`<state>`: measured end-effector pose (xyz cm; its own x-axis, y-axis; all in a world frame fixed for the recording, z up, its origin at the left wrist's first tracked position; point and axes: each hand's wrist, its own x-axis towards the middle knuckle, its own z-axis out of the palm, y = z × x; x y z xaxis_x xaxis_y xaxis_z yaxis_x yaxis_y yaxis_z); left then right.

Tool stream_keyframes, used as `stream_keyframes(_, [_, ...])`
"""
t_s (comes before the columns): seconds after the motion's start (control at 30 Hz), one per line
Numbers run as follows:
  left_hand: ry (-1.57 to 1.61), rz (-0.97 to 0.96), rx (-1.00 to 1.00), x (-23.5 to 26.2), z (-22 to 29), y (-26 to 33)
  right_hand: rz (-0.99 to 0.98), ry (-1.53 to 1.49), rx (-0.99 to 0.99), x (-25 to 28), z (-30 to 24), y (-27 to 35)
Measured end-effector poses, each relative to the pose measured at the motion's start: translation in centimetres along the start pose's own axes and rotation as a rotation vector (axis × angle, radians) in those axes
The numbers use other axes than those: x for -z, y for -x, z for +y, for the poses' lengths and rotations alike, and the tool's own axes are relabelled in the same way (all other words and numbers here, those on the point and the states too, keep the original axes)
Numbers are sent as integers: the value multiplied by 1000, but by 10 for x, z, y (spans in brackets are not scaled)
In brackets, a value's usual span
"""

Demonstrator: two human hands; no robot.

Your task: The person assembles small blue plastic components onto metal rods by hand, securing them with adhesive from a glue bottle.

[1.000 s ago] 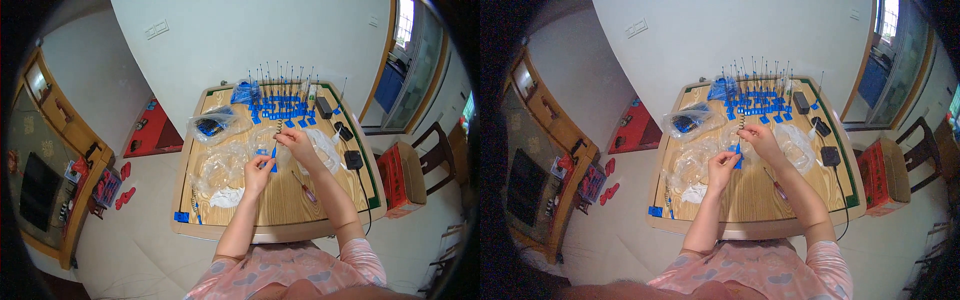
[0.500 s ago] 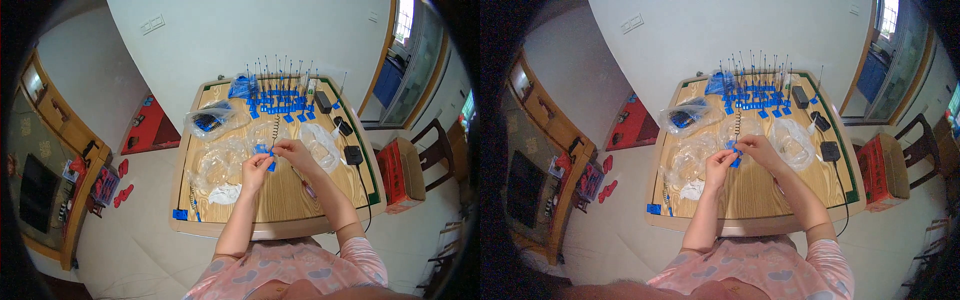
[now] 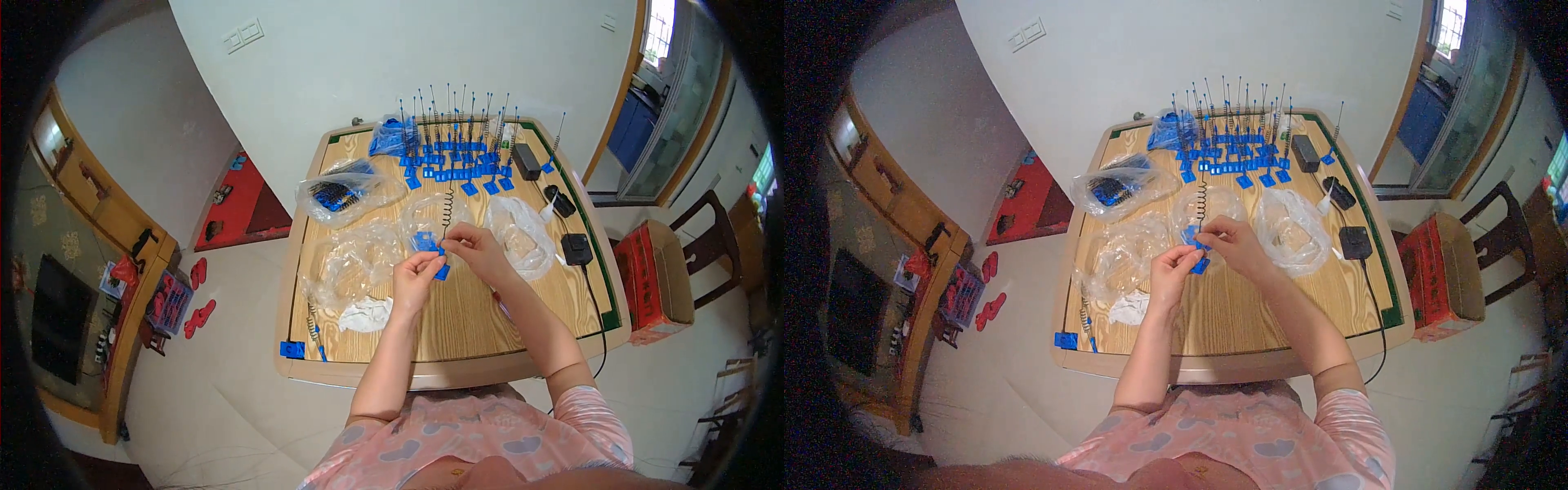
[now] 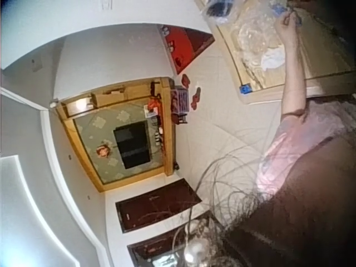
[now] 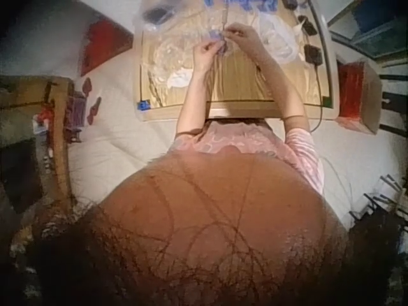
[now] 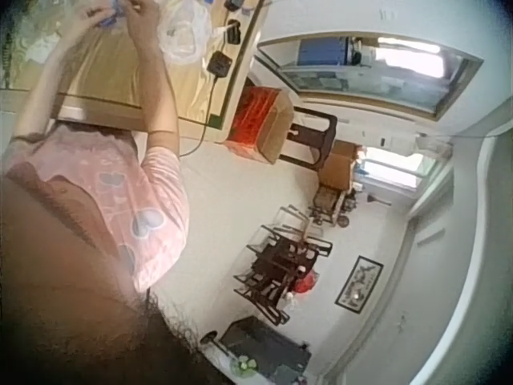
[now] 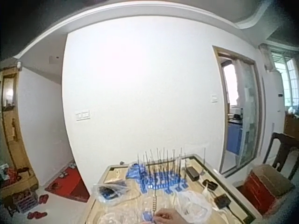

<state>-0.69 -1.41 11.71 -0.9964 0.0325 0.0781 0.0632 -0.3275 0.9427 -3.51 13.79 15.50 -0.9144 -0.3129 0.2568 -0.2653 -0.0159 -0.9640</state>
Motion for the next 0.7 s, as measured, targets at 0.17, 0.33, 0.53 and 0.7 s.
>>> stream_keyframes(0.17, [21, -9, -1, 2, -6, 0, -19, 138, -114, 1, 1, 0])
stream_keyframes(0.33, [-15, 20, -25, 6, -16, 1, 104, 83, -11, 7, -29, -11])
stream_keyframes(0.53, [-8, 45, -35, 1, -21, 0, 102, 167, 25, 10, -40, -24])
stream_keyframes(0.7, [-105, 89, -152, 1, -26, 1, 98, 180, 90, 8, -40, -22])
